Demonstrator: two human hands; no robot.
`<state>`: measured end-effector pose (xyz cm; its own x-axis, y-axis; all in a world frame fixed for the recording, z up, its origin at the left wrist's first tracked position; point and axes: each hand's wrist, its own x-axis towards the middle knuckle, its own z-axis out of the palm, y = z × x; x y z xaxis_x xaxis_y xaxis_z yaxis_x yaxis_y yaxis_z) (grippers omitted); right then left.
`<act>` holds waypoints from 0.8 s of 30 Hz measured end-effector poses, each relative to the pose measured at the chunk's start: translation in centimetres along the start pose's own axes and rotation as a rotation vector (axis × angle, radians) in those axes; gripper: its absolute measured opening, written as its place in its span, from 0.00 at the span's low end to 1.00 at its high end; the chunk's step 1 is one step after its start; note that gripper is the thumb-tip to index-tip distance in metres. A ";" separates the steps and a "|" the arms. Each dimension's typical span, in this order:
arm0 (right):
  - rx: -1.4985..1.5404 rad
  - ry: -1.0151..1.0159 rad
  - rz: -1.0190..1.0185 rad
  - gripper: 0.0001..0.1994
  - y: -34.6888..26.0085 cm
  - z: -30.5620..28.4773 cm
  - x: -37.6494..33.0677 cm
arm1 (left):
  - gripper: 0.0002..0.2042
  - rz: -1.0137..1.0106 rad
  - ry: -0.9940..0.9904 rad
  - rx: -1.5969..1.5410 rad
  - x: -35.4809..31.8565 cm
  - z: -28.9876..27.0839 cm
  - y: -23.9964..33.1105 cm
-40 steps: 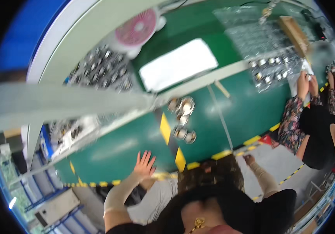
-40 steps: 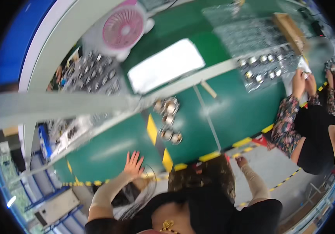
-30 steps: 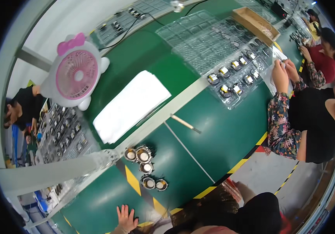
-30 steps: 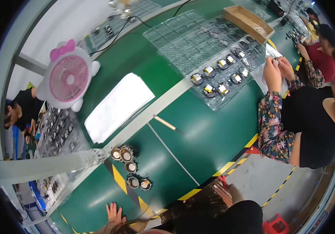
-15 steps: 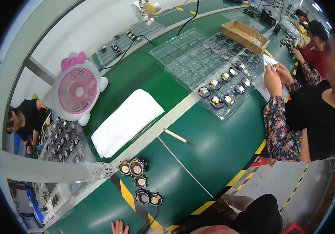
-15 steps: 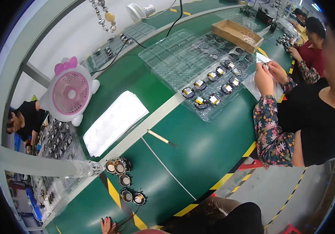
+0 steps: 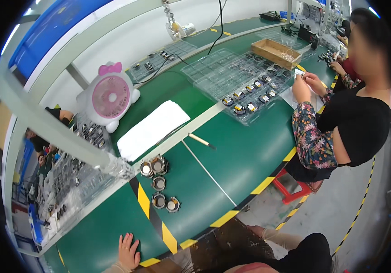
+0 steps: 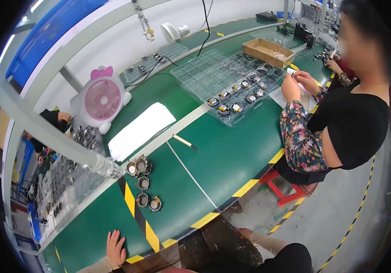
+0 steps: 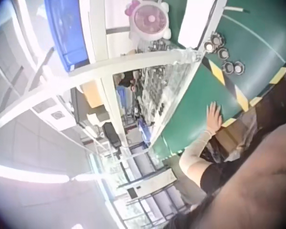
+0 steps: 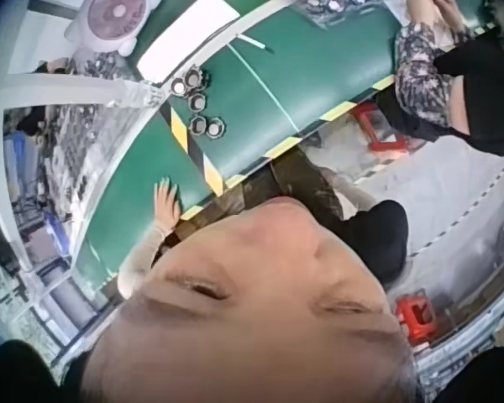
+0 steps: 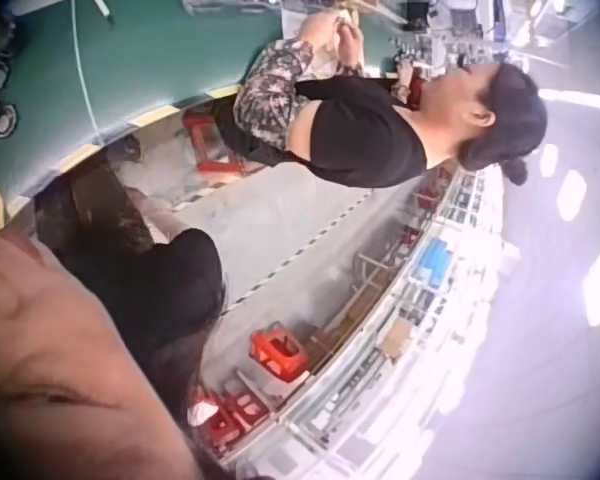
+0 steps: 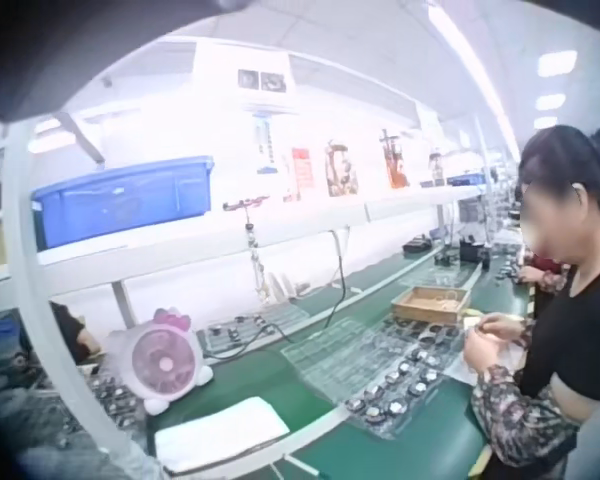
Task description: Fetching small circular electronic components from a shelf and assembling them into housings at a factory workstation.
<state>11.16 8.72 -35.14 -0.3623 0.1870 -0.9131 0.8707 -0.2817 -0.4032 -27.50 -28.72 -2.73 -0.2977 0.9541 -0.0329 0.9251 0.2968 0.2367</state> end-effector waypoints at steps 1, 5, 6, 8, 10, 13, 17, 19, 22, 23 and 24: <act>-0.205 -0.007 -0.158 0.24 -0.7 -0.2 -1.2 | 0.22 -0.024 0.016 0.001 -0.6 0.2 -0.1; -0.496 -0.154 -0.841 0.22 -12.1 0.2 -15.7 | 0.23 0.002 0.095 0.031 -0.4 -0.3 0.3; -0.194 -0.336 -0.952 0.17 -15.8 1.3 -19.5 | 0.23 0.017 0.123 0.040 0.5 -0.7 0.6; -0.319 -0.345 -1.374 0.12 -23.9 3.1 -28.3 | 0.21 0.007 0.175 0.034 1.4 -0.6 0.7; -0.328 -0.455 -1.773 0.14 -28.7 5.8 -32.8 | 0.14 -0.105 0.406 0.028 2.4 1.4 0.9; -0.465 -0.630 -2.193 0.12 -32.2 10.8 -37.9 | 0.12 -0.282 0.657 -0.221 7.0 2.1 3.1; -0.110 -0.686 -2.292 0.08 -31.7 15.7 -40.7 | 0.24 -0.413 0.615 -0.377 12.8 0.6 5.4; 0.028 -0.698 -2.075 0.06 -31.7 15.8 -41.5 | 0.30 -0.341 0.626 -0.268 15.6 -0.2 6.3; -0.388 -0.158 -2.314 0.13 -32.3 14.2 -43.5 | 0.33 -0.291 0.547 -0.151 18.1 -0.9 6.5; -0.437 -0.279 -2.438 0.08 -32.6 13.3 -42.1 | 0.34 -0.263 0.510 -0.122 18.7 -0.4 6.2; -0.445 -0.458 -2.582 0.06 -33.1 12.6 -39.2 | 0.32 -0.251 0.556 -0.017 17.4 1.7 4.1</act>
<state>-7.66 -1.09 13.25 -0.1711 -0.4079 0.8968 -0.9846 0.1046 -0.1403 -28.51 -10.80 -4.00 -0.5892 0.6897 0.4210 0.8080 0.5051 0.3034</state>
